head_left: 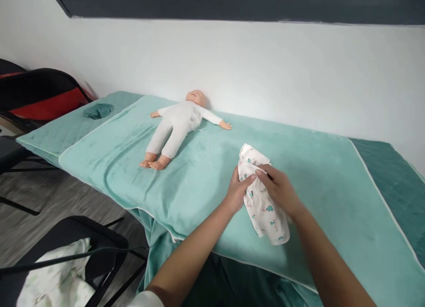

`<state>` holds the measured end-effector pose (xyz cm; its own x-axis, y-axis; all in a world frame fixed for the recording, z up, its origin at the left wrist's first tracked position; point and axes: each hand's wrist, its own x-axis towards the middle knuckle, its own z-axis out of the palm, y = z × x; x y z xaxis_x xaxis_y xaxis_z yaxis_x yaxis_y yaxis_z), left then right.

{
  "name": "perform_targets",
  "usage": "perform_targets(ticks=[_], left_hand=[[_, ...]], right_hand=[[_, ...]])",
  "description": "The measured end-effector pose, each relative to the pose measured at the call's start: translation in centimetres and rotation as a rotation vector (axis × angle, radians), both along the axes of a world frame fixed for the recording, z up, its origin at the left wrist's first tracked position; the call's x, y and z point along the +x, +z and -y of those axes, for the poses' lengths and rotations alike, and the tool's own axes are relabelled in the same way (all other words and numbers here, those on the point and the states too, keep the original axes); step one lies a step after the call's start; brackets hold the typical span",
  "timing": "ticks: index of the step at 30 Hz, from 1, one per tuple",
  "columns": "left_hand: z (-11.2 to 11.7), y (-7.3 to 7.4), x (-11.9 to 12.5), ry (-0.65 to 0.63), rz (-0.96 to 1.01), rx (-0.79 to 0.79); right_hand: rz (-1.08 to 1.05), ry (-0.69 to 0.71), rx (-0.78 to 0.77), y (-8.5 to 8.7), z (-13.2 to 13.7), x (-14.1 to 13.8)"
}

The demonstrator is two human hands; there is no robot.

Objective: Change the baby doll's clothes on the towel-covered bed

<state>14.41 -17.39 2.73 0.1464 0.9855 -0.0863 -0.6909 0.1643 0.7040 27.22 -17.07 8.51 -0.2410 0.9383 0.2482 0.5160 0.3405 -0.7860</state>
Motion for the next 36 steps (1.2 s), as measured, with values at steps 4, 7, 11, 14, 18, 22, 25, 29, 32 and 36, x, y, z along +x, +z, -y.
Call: perform_targets(ticks=[4,7,11,14,18,22,25,29,32,36], left_hand=[[-0.2,0.1,0.5,0.098,-0.047,-0.049],[-0.4,-0.2,0.6,0.121,-0.056,-0.089],[-1.0,-0.5,0.4,0.108,0.074,-0.146],[-1.5,-0.3,0.3,0.088,0.141,-0.15],[-1.7,0.1,0.2,0.085,0.132,-0.177],[-1.6,0.7,0.3,0.078,0.117,-0.184],[-1.5,1.0,0.3,0.043,0.128,-0.174],[-1.5,1.0,0.1,0.022,0.13,-0.163],[-1.5,0.7,0.0,0.008,0.129,-0.146],[-1.5,0.4,-0.2,-0.001,0.16,-0.182]], right_hand=[[-0.165,0.018,-0.252,0.9,-1.8,2.3],[-0.296,-0.004,-0.278,0.9,-3.2,3.7],[-0.283,0.122,-0.211,-1.0,-4.2,4.0],[-0.068,0.126,-0.06,-2.7,-4.3,3.5],[0.027,0.046,0.093,-3.7,-4.2,3.6],[-0.102,-0.008,0.084,-3.5,-4.4,4.8],[-0.225,-0.008,-0.01,-3.3,-4.3,5.5],[-0.37,-0.039,-0.181,-3.0,-4.2,5.7],[-0.386,-0.143,-0.182,-3.0,-4.2,5.5],[-0.375,-0.303,-0.094,-3.6,-4.7,5.8]])
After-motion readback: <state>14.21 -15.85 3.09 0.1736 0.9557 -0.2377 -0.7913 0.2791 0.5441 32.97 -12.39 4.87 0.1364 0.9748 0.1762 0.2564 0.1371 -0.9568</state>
